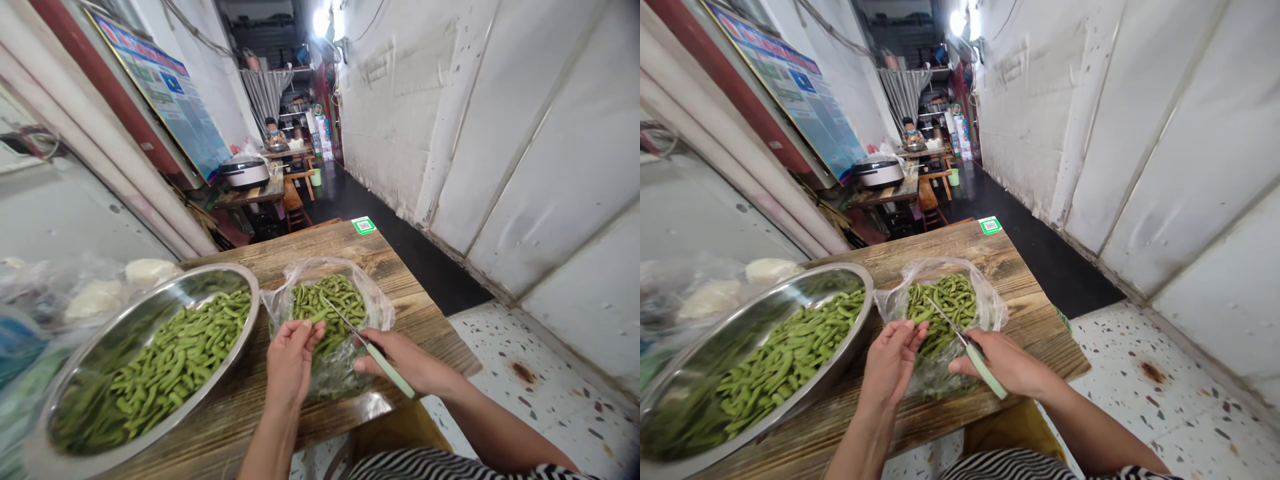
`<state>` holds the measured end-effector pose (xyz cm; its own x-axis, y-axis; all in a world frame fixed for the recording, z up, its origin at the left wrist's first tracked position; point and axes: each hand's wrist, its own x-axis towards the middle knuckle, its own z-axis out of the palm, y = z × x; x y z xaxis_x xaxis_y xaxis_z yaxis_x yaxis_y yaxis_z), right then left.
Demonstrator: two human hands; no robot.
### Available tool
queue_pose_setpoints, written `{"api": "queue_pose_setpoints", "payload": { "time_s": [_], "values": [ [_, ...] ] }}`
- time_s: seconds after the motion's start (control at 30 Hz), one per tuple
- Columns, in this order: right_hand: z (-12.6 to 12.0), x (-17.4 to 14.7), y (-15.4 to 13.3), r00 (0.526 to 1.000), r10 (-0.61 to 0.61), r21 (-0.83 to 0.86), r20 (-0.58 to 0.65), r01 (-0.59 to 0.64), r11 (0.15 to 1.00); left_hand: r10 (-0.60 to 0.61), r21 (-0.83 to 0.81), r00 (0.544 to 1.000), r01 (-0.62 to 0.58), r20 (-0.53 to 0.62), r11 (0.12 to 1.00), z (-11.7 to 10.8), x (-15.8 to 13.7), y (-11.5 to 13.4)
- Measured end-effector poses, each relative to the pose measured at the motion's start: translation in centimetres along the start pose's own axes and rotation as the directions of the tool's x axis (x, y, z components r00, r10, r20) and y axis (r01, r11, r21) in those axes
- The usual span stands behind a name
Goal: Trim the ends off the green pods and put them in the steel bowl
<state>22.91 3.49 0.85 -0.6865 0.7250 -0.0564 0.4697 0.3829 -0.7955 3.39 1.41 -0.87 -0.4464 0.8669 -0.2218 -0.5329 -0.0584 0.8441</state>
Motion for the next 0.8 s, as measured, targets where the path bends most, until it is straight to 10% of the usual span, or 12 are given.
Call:
{"api": "queue_pose_setpoints", "payload": {
  "time_s": [0.53, 0.6, 0.7, 0.8],
  "values": [
    [0.8, 0.8, 1.5, 0.994, 0.063, 0.012, -0.090, -0.062, 0.998, 0.199, 0.272, 0.980, -0.188, -0.013, 0.944, -1.1, 0.0, 0.2],
    [0.6, 0.8, 1.7, 0.990, 0.069, -0.004, -0.121, -0.070, 0.998, 0.483, 0.499, 0.870, -0.378, -0.098, 0.780, -2.5, 0.6, 1.8],
    [0.2, 0.7, 1.8, 0.987, 0.090, -0.027, -0.130, -0.094, 0.995, 0.895, 0.862, 0.445, -0.463, 0.024, 0.207, -5.0, 1.8, 5.1],
    [0.1, 0.7, 1.8, 0.986, 0.100, -0.038, -0.132, -0.106, 0.994, 0.850, 0.894, 0.362, -0.378, 0.382, -0.241, -6.2, 2.6, 6.6]
  ]
}}
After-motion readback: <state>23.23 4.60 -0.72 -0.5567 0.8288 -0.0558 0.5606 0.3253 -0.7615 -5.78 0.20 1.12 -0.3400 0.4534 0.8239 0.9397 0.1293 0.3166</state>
